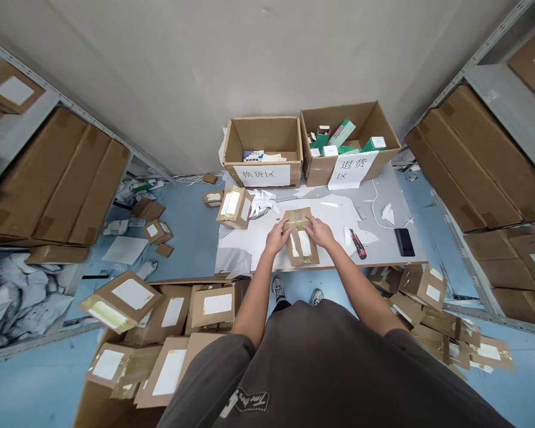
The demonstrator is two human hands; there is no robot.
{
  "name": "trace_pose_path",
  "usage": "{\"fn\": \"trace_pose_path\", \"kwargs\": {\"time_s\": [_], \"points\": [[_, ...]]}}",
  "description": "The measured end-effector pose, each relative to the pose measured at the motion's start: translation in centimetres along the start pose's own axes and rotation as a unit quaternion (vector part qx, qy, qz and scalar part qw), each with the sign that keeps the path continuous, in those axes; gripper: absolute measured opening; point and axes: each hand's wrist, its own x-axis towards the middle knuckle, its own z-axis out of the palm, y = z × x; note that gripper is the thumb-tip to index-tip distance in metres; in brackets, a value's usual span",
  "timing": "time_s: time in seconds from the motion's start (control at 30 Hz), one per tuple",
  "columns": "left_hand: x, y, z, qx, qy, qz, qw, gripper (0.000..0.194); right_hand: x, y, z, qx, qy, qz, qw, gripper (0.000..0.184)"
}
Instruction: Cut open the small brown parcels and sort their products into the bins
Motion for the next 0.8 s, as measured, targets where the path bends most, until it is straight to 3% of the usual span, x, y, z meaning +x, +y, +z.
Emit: {"fn": "trace_pose_path", "kwargs": {"time_s": [0.13,0.23,0.3,0.4,0.53,0.63,0.7,0.8], "points": [[3.0,-0.5,2.0,-0.012,0.000,-0.050,0.999,0.067,3.2,1.3,1.8,0.041,-0.012,0.062,0.997,0.064],[4.8,-1.2,4.0,-0.020,-0.082,-0.079,0.993,0.082,4.9,2.5,3.7,0.082,-0.015,0.092,0.992,0.071],[5.5,-1.7,5.0,-0.021,-0.124,-0.099,0.987,0.082,5.2,3.2,4.7,0.102,-0.031,0.094,0.990,0.075],[5.4,-2.1,5.7,-0.031,-0.113,-0.085,0.989,0.078,4.4,4.4,5.1,0.126,-0.021,0.076,0.989,0.078],[2.5,-3.0,5.3,-0.021,-0.056,-0.038,0.997,0.076,0.5,6.2,4.2,0.148,-0.006,0.067,0.987,0.082],[-1.1,-3.9,5.3,-0.011,-0.060,-0.017,0.998,0.085,-3.7,7.2,3.8,0.147,-0.031,0.052,0.987,0.088],[-3.4,-4.2,6.2,-0.007,-0.082,-0.019,0.996,0.096,-6.0,7.3,4.3,0.142,-0.057,0.018,0.988,0.096],[-5.4,-4.0,8.3,-0.015,-0.075,-0.037,0.996,0.093,-7.7,6.5,5.9,0.140,-0.069,0.000,0.988,0.092]]}}
